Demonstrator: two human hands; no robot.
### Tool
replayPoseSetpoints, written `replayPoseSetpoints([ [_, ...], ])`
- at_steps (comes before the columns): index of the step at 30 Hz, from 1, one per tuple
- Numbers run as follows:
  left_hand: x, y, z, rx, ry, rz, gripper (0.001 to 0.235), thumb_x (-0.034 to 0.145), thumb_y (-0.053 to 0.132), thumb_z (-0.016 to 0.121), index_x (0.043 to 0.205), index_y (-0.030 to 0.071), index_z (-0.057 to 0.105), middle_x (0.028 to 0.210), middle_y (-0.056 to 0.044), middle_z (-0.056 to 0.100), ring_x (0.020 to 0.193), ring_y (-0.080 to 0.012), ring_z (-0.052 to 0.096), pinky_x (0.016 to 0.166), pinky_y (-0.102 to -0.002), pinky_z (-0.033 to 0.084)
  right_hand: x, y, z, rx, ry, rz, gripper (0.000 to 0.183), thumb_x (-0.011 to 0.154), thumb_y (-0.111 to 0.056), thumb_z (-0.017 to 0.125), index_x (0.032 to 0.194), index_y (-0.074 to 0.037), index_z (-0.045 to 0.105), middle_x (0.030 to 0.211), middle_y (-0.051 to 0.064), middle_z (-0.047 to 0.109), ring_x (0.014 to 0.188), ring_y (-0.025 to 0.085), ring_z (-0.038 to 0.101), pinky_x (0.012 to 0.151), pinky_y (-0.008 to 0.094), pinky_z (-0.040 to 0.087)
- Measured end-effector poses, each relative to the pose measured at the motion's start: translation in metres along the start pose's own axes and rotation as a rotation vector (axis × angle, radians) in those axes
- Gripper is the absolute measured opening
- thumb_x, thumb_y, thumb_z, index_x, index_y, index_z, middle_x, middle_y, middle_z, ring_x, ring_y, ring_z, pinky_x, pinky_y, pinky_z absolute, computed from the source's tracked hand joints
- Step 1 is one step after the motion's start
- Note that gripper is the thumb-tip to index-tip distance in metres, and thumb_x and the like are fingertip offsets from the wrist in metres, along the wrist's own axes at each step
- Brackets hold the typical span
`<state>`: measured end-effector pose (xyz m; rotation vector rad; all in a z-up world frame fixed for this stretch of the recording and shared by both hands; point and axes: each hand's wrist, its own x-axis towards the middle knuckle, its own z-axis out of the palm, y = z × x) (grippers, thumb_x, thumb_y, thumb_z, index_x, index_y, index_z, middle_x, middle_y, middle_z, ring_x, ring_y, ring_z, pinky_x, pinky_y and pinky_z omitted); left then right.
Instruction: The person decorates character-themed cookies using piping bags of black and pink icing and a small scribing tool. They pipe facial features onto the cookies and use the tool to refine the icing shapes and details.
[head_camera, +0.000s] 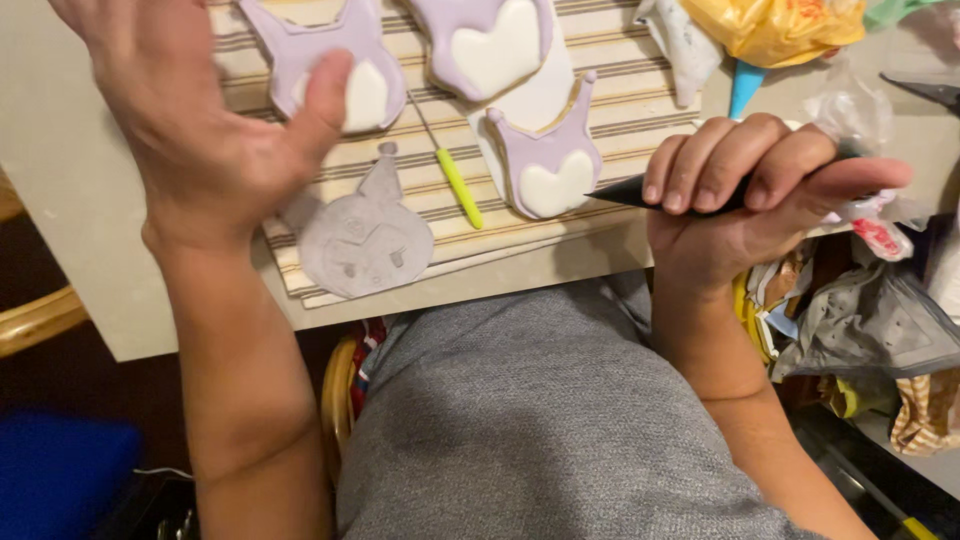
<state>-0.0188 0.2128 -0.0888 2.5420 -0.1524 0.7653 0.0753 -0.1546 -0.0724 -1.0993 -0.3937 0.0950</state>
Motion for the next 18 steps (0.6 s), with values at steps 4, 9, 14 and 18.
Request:
replayPoseSetpoints([
  [4,-0.015,-0.013,0.016,-0.309,0.146,-0.174,0.05,0.099,0.021,0.073,0.143,0.009,0.053,0.137,-0.01,0.057,0.131,-0.0256,0.055,0.112,-0.042,0.042,0.001,0.0,0.003,-0.033,0.007,-0.013,0.06,0.109,-0.068,0.029,0.084,-0.014,0.033,0.061,0.005,0.036,0.043,0.019,0.038,0.045,0.035,0.041],
  [9,0.003,0.006,0.023,-0.214,0.059,-0.017,0.038,0.096,0.023,0.082,0.128,0.015,0.062,0.115,-0.005,0.067,0.113,-0.0232,0.058,0.104,-0.042,0.038,0.001,0.007,0.005,-0.037,0.069,-0.028,0.06,0.109,-0.068,0.031,0.084,-0.013,0.033,0.061,0.005,0.036,0.043,0.019,0.038,0.045,0.035,0.041],
  [14,0.021,0.034,0.013,-0.203,-0.115,0.156,0.036,0.091,0.018,0.08,0.126,0.013,0.07,0.108,-0.001,0.069,0.12,-0.0241,0.054,0.107,-0.042,0.031,-0.001,0.007,0.002,0.045,0.034,-0.025,0.064,0.109,-0.07,0.029,0.081,-0.013,0.034,0.061,0.005,0.036,0.044,0.019,0.038,0.044,0.034,0.04],
  [18,0.02,0.033,0.009,-0.201,-0.128,0.185,0.031,0.092,0.015,0.077,0.122,0.01,0.074,0.11,-0.001,0.07,0.122,-0.0245,0.053,0.107,-0.042,0.03,0.0,0.01,0.002,0.028,0.02,-0.036,0.062,0.106,-0.069,0.027,0.08,-0.014,0.034,0.06,0.004,0.037,0.044,0.018,0.04,0.044,0.035,0.041],
])
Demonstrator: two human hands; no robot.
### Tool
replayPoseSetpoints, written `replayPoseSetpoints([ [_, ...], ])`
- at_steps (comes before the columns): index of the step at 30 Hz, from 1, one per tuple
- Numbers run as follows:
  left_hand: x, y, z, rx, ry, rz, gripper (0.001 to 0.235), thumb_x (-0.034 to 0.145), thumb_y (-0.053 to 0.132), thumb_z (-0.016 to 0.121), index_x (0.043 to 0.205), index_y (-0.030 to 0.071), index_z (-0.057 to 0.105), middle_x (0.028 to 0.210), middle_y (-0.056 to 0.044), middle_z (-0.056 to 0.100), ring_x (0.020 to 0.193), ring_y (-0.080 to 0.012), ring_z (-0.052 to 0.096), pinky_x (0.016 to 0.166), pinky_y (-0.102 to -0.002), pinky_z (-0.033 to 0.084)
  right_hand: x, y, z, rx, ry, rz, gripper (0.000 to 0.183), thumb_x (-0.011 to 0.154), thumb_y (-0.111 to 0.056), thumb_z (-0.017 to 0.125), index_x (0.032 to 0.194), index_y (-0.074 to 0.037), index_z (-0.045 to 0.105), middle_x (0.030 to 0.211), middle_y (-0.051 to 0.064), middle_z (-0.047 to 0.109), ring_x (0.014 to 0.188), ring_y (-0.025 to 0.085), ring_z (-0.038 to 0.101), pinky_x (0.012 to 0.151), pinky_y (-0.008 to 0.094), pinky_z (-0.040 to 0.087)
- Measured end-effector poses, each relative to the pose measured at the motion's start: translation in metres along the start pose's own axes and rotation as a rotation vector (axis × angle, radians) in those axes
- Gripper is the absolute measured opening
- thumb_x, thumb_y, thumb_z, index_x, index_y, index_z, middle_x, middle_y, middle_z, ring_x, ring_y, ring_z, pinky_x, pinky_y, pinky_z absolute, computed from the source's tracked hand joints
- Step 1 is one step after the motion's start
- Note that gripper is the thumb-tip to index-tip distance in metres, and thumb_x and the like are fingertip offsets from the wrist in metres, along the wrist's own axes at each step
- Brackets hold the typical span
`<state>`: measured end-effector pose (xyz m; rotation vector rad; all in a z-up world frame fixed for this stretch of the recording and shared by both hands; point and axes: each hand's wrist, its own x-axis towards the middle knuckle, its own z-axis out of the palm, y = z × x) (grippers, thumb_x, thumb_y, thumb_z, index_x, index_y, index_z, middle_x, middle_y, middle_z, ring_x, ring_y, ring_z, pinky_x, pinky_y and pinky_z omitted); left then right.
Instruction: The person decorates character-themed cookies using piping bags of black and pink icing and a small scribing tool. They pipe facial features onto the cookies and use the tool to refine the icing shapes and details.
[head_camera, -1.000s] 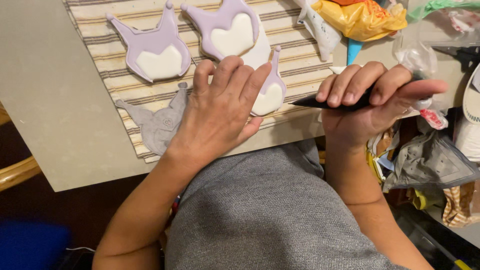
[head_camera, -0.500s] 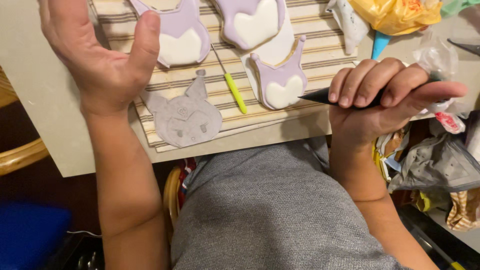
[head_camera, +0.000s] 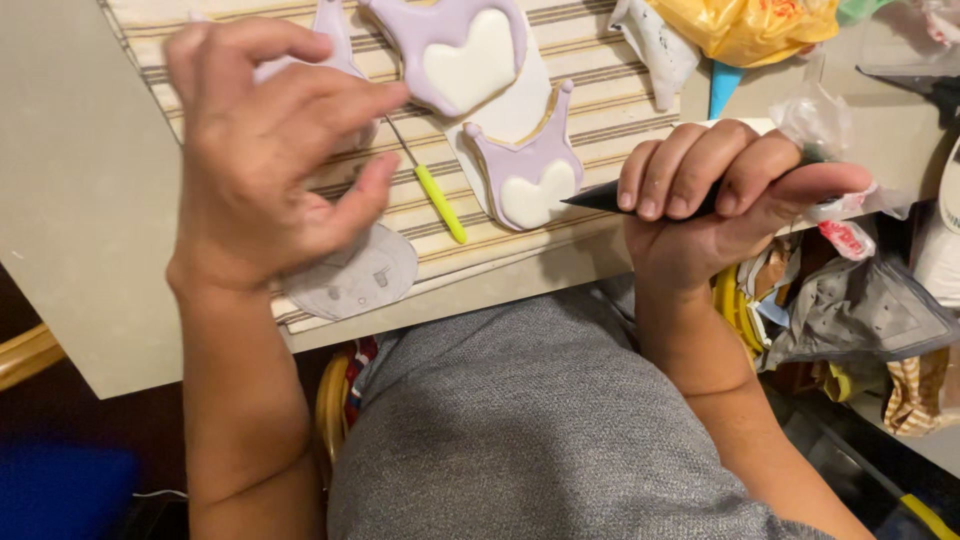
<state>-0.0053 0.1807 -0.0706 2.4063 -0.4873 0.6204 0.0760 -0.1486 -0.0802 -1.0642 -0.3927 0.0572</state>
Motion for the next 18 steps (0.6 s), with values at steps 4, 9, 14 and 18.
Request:
replayPoseSetpoints([
  [4,-0.012,-0.015,-0.005,0.008,0.095,-0.053,0.029,0.093,0.017,0.077,0.121,0.009,0.077,0.106,-0.005,0.069,0.119,-0.0264,0.054,0.107,-0.041,0.032,0.004,0.008,0.0,-0.04,0.003,-0.061,0.059,0.104,-0.07,0.026,0.08,-0.016,0.035,0.058,0.003,0.039,0.041,0.017,0.042,0.04,0.035,0.045],
  [9,-0.02,-0.017,-0.003,0.041,0.138,-0.108,0.03,0.093,0.02,0.075,0.121,0.009,0.077,0.107,-0.006,0.07,0.119,-0.0253,0.055,0.109,-0.036,0.035,0.0,0.008,0.001,-0.039,-0.008,-0.064,0.06,0.106,-0.068,0.023,0.081,-0.015,0.035,0.059,0.004,0.04,0.043,0.017,0.042,0.042,0.035,0.046],
  [14,-0.012,-0.013,0.003,0.091,0.113,-0.022,0.026,0.095,0.021,0.077,0.118,0.009,0.077,0.1,-0.003,0.069,0.112,-0.0246,0.058,0.102,-0.038,0.033,0.001,0.01,0.002,-0.041,-0.016,-0.072,0.054,0.104,-0.065,0.021,0.085,-0.016,0.035,0.061,0.004,0.039,0.045,0.018,0.041,0.044,0.036,0.046],
  [18,-0.014,-0.013,0.003,0.064,0.101,-0.065,0.028,0.095,0.018,0.074,0.122,0.011,0.076,0.105,-0.002,0.069,0.116,-0.0236,0.058,0.105,-0.037,0.034,0.0,0.01,0.005,-0.09,0.023,-0.082,0.057,0.107,-0.066,0.022,0.085,-0.016,0.035,0.062,0.004,0.04,0.045,0.018,0.042,0.042,0.035,0.047],
])
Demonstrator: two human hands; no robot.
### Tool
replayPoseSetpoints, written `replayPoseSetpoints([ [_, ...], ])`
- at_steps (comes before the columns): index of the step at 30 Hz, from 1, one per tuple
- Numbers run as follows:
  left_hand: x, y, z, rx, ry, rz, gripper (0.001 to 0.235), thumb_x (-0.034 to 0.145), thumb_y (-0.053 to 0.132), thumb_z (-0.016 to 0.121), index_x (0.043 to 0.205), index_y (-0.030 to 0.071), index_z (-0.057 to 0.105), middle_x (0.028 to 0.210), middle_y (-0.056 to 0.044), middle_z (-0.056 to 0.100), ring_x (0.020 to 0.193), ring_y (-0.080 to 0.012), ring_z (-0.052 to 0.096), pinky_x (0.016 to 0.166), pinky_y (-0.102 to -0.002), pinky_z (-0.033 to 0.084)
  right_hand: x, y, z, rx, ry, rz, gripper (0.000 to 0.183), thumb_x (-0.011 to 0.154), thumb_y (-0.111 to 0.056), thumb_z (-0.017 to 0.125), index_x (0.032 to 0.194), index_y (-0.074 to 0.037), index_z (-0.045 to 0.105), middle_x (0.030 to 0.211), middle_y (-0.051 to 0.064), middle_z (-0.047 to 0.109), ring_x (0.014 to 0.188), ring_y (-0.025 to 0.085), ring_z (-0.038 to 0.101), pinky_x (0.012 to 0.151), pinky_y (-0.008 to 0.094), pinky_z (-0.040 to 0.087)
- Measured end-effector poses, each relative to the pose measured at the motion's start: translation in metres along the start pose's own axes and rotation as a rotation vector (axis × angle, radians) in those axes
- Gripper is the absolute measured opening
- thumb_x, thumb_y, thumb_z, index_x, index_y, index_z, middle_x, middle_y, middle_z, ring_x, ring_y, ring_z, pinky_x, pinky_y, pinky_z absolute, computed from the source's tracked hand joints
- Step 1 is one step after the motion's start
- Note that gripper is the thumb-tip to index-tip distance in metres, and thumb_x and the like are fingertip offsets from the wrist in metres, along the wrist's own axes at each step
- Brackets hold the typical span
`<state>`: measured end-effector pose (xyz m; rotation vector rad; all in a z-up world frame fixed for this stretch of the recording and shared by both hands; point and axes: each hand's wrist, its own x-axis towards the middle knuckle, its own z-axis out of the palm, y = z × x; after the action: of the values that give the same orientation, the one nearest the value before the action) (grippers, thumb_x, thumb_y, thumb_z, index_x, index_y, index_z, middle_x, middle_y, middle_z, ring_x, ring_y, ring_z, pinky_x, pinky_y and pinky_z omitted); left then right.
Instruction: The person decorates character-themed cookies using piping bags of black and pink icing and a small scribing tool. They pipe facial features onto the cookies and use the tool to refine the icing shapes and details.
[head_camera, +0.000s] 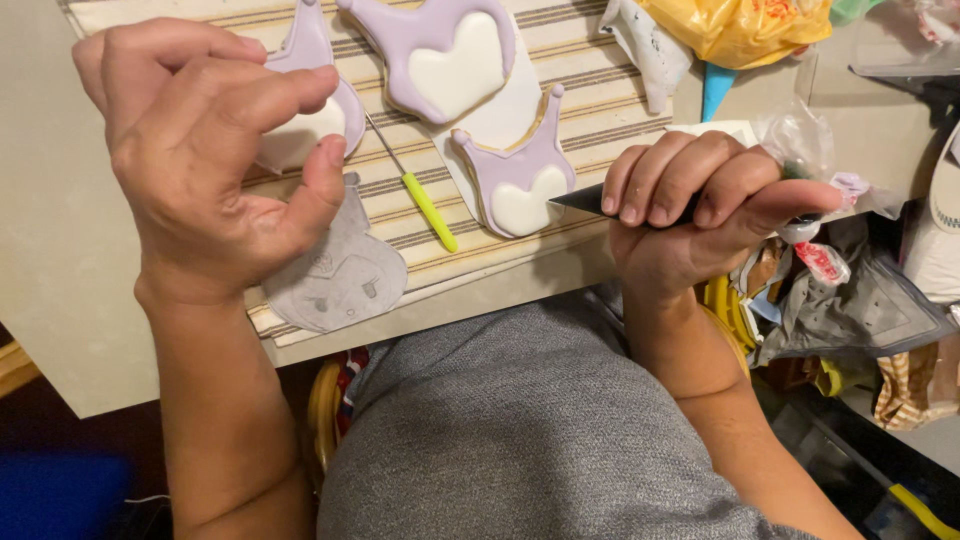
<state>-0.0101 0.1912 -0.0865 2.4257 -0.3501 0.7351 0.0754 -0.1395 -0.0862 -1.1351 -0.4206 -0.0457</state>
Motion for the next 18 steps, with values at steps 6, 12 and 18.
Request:
replayPoseSetpoints([
  [6,-0.0027,-0.0011,0.0005,-0.02,-0.009,-0.011,0.029,0.095,0.013,0.075,0.124,0.012,0.075,0.108,-0.002,0.069,0.117,-0.0235,0.058,0.106,-0.037,0.033,0.0008,0.0013,0.0012,-0.022,-0.015,-0.007,0.056,0.106,-0.064,0.021,0.083,-0.015,0.034,0.062,0.004,0.039,0.045,0.017,0.042,0.042,0.035,0.047],
  [12,-0.0029,-0.003,0.0006,-0.005,-0.023,0.005,0.033,0.093,0.011,0.074,0.126,0.011,0.075,0.108,-0.002,0.069,0.118,-0.0226,0.058,0.107,-0.037,0.033,-0.0009,-0.0001,0.0002,-0.01,-0.022,-0.006,0.058,0.107,-0.067,0.021,0.084,-0.015,0.034,0.062,0.004,0.04,0.045,0.017,0.042,0.042,0.034,0.047],
  [18,-0.0017,-0.0052,0.0017,-0.009,-0.012,0.03,0.028,0.097,0.012,0.077,0.124,0.011,0.076,0.105,-0.003,0.069,0.116,-0.0233,0.057,0.105,-0.037,0.033,0.0024,0.0039,-0.0025,-0.02,-0.05,-0.059,0.055,0.105,-0.064,0.021,0.083,-0.016,0.036,0.061,0.003,0.041,0.044,0.017,0.043,0.041,0.034,0.049],
])
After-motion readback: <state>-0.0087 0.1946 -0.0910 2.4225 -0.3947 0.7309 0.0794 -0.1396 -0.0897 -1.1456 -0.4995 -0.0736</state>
